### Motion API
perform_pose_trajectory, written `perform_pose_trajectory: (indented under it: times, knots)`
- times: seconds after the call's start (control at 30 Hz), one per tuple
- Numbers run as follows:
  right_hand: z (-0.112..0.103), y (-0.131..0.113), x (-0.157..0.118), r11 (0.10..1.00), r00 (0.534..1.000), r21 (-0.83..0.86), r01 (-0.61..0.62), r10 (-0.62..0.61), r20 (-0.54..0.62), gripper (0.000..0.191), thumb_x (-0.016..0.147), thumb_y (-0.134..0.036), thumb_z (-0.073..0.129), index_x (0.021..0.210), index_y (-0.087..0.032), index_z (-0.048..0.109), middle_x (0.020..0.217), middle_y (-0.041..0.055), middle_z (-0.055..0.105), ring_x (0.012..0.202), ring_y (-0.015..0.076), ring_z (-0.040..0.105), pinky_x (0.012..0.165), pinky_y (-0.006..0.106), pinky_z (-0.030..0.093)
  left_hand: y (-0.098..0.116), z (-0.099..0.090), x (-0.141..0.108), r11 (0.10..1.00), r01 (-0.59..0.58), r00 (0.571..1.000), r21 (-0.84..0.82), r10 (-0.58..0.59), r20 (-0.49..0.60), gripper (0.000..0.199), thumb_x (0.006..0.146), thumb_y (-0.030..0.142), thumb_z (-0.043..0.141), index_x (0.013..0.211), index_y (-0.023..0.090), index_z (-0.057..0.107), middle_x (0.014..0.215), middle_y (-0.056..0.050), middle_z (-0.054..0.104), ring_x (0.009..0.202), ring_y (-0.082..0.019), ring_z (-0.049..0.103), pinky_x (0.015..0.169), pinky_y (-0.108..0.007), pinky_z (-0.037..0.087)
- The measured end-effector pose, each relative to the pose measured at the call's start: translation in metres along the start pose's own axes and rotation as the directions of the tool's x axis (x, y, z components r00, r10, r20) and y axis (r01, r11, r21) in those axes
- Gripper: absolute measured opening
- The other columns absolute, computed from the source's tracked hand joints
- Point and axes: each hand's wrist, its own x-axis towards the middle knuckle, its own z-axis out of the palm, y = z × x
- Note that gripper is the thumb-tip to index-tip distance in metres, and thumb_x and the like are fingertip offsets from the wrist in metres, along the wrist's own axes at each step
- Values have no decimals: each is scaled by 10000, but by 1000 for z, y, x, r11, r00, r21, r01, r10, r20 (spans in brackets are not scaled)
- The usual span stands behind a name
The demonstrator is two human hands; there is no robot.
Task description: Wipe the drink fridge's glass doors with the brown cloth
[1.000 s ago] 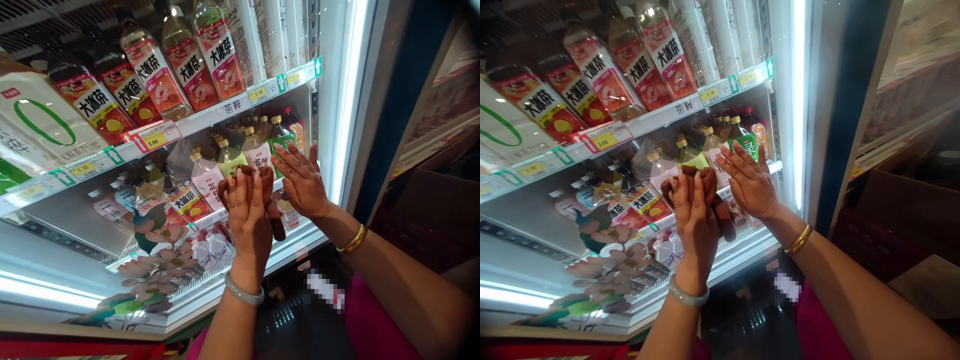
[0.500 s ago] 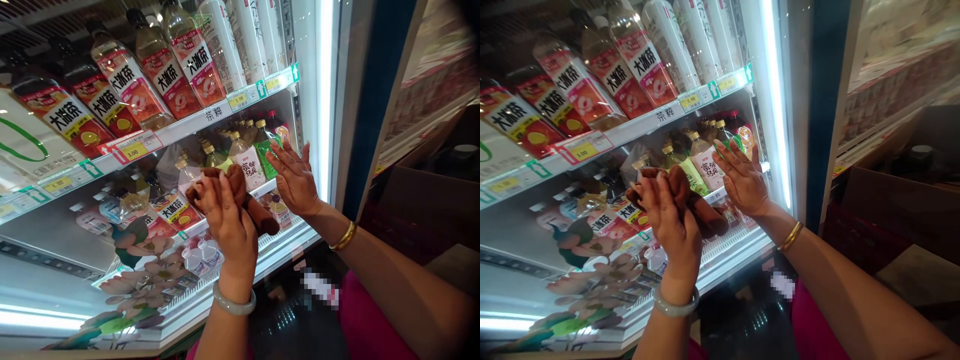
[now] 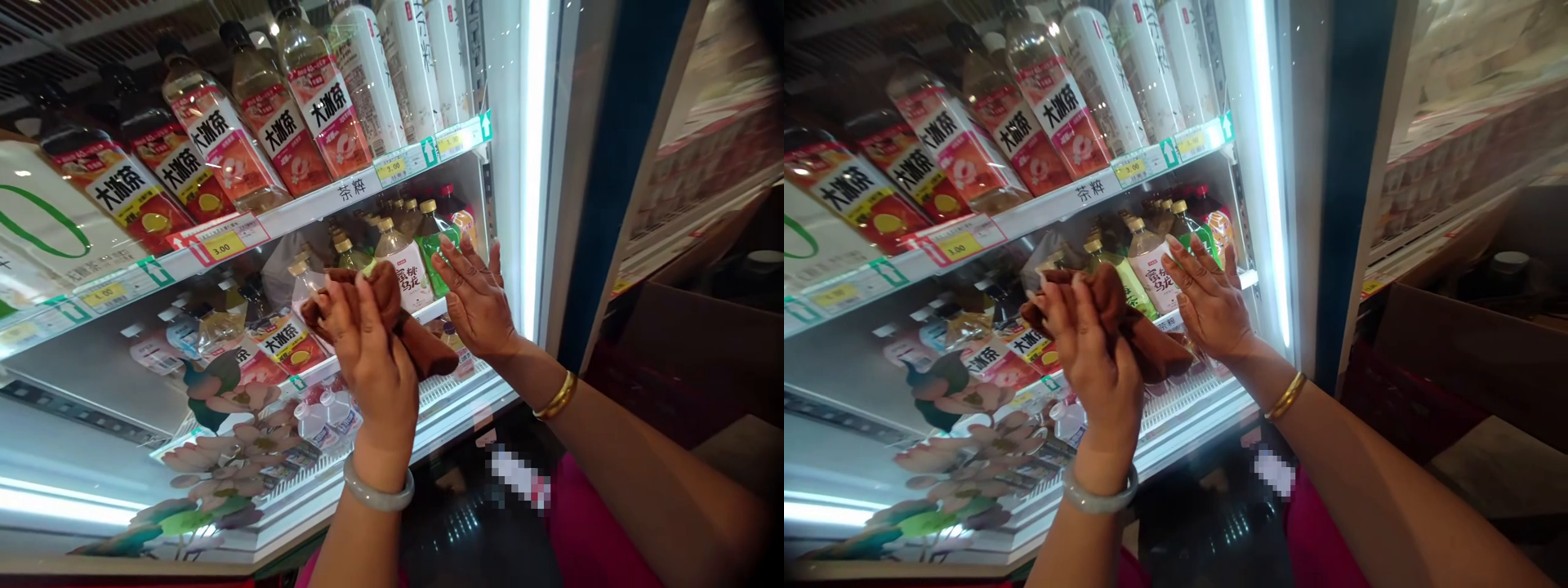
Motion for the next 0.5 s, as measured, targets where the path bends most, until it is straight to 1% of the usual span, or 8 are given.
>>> perform_pose_trajectory:
  times: [0.07,0.17,0.27,0.33,0.4,0.5]
  knots:
    - [1,0,0,1000,1000,11,0,0,-12,634,1056,-230,392,1658,-382,263,1682,-6,389,1610,243,264,1347,641,62,3,8,-5,998,-59,997,14,59,47,700,1007,56,442,1663,260,308,1762,-67,209,1653,-239,111,1361,-478,123]
    - [1,4,0,1000,1000,10,-12,12,-1,622,1049,-212,384,1645,-374,309,1676,-10,395,1604,235,277,1350,626,55,9,27,-22,988,-154,980,-16,154,122,700,1015,59,468,1668,240,292,1726,-110,307,1642,-228,182,1353,-474,200]
    - [-2,11,2,1000,1000,-2,0,0,8,616,1042,-211,402,1625,-401,344,1653,-25,431,1589,232,318,1342,644,22,13,37,-31,985,-167,972,-32,170,162,705,1023,77,469,1677,238,258,1699,-124,366,1633,-229,222,1345,-488,240]
    - [-5,14,2,1000,1000,-3,11,-11,7,625,1036,-212,411,1625,-411,339,1644,-34,446,1588,231,323,1340,653,23,14,39,-27,985,-167,971,-44,172,164,693,1028,92,465,1675,237,263,1703,-129,356,1633,-242,221,1344,-512,236]
    - [-7,15,3,1000,1000,13,8,-9,2,630,1037,-207,398,1633,-396,328,1649,-27,440,1593,225,310,1348,638,54,17,40,-18,986,-161,974,-50,167,152,678,1034,107,450,1674,239,268,1715,-127,328,1638,-253,204,1345,-531,217]
    - [-8,15,4,999,999,46,-21,23,-42,625,1045,-200,378,1644,-368,316,1672,-9,404,1601,220,287,1356,611,107,26,48,-9,993,-110,985,-47,115,125,674,1041,110,413,1679,249,247,1733,-114,285,1644,-254,181,1349,-527,188]
